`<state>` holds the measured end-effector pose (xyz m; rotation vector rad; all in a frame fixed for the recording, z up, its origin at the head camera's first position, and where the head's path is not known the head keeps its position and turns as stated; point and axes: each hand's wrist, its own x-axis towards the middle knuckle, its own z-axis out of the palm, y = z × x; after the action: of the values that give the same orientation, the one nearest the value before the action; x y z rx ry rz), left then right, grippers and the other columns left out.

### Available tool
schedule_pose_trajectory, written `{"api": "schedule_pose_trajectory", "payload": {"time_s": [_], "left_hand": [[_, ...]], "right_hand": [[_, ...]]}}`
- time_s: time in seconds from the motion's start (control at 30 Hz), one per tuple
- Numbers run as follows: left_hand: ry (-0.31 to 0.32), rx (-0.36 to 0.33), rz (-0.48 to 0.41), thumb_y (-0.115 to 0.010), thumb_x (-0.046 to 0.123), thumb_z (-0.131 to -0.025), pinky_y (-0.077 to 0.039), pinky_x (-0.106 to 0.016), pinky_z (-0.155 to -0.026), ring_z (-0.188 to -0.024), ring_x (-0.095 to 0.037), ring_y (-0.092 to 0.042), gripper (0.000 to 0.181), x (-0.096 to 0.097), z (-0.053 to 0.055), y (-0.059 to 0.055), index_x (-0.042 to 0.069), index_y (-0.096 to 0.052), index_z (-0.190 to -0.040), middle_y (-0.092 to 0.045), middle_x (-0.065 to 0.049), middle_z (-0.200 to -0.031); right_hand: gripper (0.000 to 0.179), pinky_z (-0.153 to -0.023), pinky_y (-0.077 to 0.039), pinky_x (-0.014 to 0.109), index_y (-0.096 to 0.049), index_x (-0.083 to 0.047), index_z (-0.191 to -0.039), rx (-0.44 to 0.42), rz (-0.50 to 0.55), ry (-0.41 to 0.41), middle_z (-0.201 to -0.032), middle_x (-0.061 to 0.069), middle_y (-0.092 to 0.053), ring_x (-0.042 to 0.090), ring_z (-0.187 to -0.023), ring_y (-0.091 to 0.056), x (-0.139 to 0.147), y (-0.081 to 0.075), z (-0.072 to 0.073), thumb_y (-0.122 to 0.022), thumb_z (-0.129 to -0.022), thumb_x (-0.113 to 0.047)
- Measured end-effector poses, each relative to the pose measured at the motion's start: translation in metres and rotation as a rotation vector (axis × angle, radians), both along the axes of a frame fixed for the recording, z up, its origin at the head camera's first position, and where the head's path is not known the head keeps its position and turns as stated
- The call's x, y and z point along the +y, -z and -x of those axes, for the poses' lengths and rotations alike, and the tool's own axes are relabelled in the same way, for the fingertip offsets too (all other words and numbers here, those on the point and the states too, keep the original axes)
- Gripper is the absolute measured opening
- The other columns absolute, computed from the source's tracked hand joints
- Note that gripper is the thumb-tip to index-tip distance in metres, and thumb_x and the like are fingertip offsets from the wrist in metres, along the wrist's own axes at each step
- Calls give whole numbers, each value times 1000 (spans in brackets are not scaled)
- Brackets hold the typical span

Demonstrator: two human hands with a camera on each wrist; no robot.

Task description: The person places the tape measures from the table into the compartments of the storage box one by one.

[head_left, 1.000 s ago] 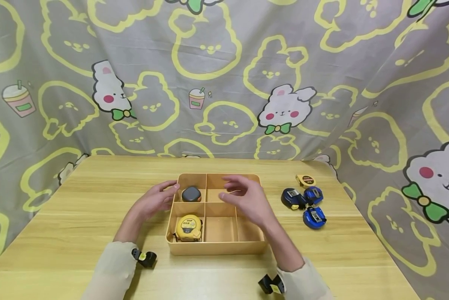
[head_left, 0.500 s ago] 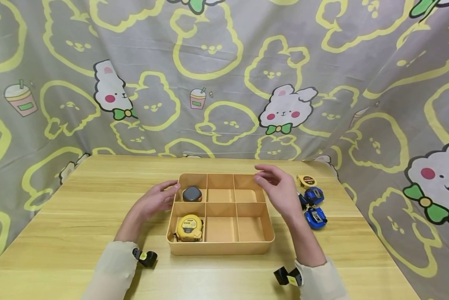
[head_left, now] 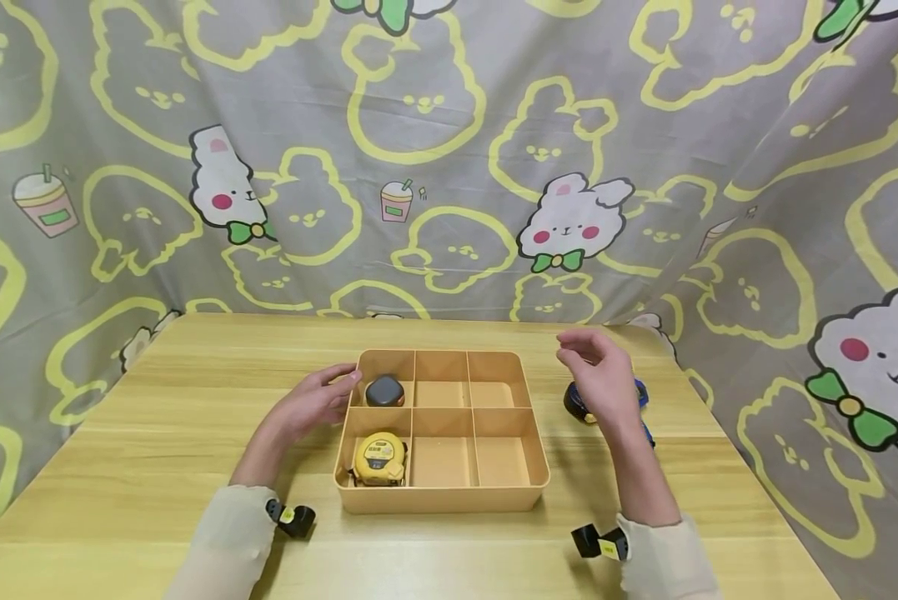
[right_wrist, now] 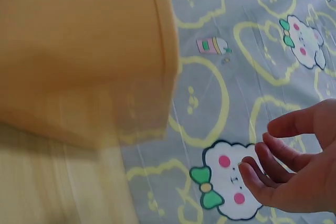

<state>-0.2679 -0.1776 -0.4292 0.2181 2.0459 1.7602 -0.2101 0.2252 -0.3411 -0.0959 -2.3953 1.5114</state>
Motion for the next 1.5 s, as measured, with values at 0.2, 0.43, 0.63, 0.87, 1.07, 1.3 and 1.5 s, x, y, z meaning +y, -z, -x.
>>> {"api": "schedule_pose_trajectory", "payload": {"time_s": [0.2,0.43,0.63,0.87,1.07,1.3,1.5], "left_hand": [[0,7,-3,-49,43,-107,-33,-62,-117,-149,-50,-26,78,-1,1,0,0,-15,-161,-22,-29,-164],[-7,1,1,-49,43,-107,-31,-62,-118,-149,-49,-24,76,0,-1,-2,0,-15,-161,-22,-29,-164],[-7,4,8,-49,44,-107,-32,-62,-117,-149,-49,-25,78,-1,-1,-1,0,-15,-161,-23,-29,-164],[-23,-3,11,-49,47,-106,-33,-61,-118,-149,-47,-28,77,-2,-1,1,3,-17,-161,-26,-27,-164],[-10,3,18,-48,46,-107,-32,-62,-118,-149,-49,-25,78,-1,-1,1,2,-16,-161,-24,-27,-164],[-9,-1,8,-49,46,-106,-32,-61,-118,-149,-48,-27,78,-1,1,1,2,-16,-161,-24,-27,-164],[-4,2,8,-50,45,-106,-32,-62,-118,-149,-49,-26,78,0,1,0,1,-15,-161,-24,-28,-164]], "right_hand": [[31,-86,-49,16,-66,-6,-126,-2,-6,30,-117,14,-67,3,-98,-61,20,5,6,-69,-96,-13],[46,-94,-47,26,-61,-10,-137,-87,-13,50,-130,15,-63,14,-114,-57,43,14,11,-72,-95,-24],[60,-103,-46,38,-53,-8,-146,-148,-14,31,-141,21,-56,31,-130,-53,57,25,16,-75,-93,-28],[71,-111,-43,51,-46,-5,-151,-211,-49,4,-149,26,-49,41,-138,-46,67,41,23,-77,-91,-27],[74,-112,-42,57,-43,-4,-152,-264,-156,-25,-150,30,-46,47,-141,-42,74,52,28,-76,-91,-28],[79,-113,-39,60,-39,-2,-155,-333,-225,-52,-154,31,-40,50,-142,-36,78,60,31,-76,-91,-28],[80,-112,-39,62,-36,-1,-156,-397,-263,-74,-158,32,-33,51,-142,-35,80,64,32,-75,-90,-26]]}}
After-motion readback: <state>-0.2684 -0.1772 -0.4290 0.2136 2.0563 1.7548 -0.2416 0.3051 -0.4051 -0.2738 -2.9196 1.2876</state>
